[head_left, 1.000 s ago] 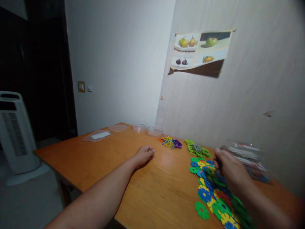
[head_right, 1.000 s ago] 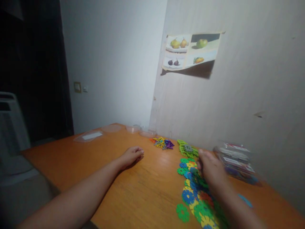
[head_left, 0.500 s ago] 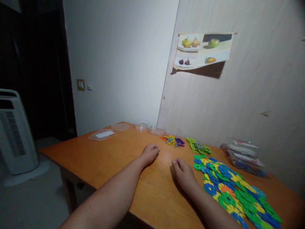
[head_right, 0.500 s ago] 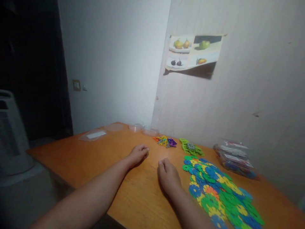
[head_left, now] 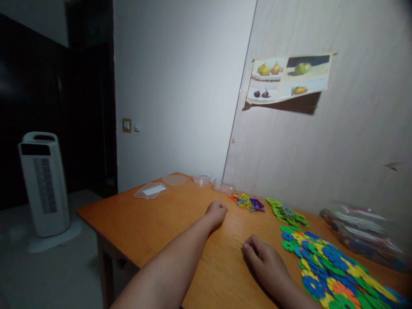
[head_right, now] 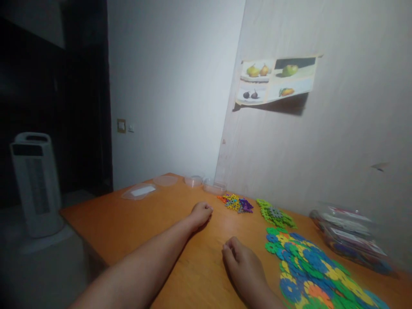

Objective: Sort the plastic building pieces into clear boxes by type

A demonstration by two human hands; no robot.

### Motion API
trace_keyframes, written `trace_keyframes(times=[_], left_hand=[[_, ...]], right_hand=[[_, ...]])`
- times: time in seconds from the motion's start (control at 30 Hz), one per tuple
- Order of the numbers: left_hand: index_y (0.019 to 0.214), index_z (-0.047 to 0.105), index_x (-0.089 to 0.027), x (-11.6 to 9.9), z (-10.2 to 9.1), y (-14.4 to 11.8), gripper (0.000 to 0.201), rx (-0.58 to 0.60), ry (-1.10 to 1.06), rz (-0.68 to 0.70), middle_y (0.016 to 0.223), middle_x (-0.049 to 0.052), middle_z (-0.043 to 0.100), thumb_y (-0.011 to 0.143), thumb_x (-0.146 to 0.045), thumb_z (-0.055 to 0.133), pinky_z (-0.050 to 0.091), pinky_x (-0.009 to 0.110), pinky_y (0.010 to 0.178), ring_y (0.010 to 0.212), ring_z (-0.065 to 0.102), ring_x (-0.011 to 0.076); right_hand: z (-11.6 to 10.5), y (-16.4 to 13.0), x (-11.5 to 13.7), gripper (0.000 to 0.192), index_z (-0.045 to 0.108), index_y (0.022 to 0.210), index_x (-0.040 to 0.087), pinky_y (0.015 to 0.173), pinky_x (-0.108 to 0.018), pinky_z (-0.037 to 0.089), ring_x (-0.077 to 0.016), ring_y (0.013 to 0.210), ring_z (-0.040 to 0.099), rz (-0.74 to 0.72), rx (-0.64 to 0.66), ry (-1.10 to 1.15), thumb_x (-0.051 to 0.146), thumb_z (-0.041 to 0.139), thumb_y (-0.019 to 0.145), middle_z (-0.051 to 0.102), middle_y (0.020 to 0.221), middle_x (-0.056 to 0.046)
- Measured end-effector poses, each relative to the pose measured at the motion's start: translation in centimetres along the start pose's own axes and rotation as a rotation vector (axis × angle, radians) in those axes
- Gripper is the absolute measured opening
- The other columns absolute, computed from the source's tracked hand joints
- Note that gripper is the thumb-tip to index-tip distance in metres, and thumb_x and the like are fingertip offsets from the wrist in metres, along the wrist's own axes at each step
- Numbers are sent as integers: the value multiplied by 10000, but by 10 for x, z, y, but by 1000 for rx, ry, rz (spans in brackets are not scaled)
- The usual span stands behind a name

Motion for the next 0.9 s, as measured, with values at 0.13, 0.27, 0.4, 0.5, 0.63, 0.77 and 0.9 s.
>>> trace_keyframes(times=[0.13,0.27,0.4,0.5,0.63,0.77,0.9], left_hand=[[650,558,-177,-2,-6,22,137,-40,53,8,556,6,549,760,-243,606,335,229,527,580,525,147],[646,558,-182,-5,-11,48,149,-90,137,19,650,37,593,782,-241,574,354,242,586,689,561,175],[778,627,-190,-15,-9,73,148,-124,311,63,844,90,656,835,-286,531,394,279,685,836,598,221],[970,653,-204,-24,-5,88,217,-151,517,121,1039,135,651,876,-295,480,421,328,766,970,601,265],[1120,616,-202,-32,-2,106,288,-128,703,180,1242,155,566,901,-230,431,427,362,852,1110,559,283],[1160,592,-189,-35,-4,125,304,-57,860,233,1287,164,528,891,-194,450,427,374,880,1128,556,290],[1174,589,-203,-37,-6,139,352,-4,886,269,1291,160,532,825,-164,559,405,379,928,1140,557,293]], right_hand=[[2,1,-4,321,539,769,233,631,-276,371,-190,698,615,6,11,34,469,385,923,666,722,-5],[5,2,-8,318,538,766,232,614,-271,360,-184,696,613,2,19,48,461,387,927,662,719,-1],[7,3,-11,322,519,769,232,601,-269,354,-187,702,613,16,39,48,468,372,932,655,727,-6],[7,5,-13,323,515,769,231,593,-266,355,-190,696,615,44,81,52,473,371,928,648,713,-10],[6,6,-14,310,525,776,231,600,-261,359,-185,700,619,36,103,67,465,383,921,659,721,-9],[8,5,-14,315,550,770,230,582,-255,348,-173,671,606,49,64,74,466,398,914,657,702,-4],[10,4,-13,308,566,744,225,551,-249,321,-155,620,585,58,-10,80,450,424,901,630,647,7]])
Point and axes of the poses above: each hand's wrist, its own y-axis towards the middle knuckle, its own z-axis out of the palm, x = y × z, the point moved 1 cm from there along y, towards the middle knuckle
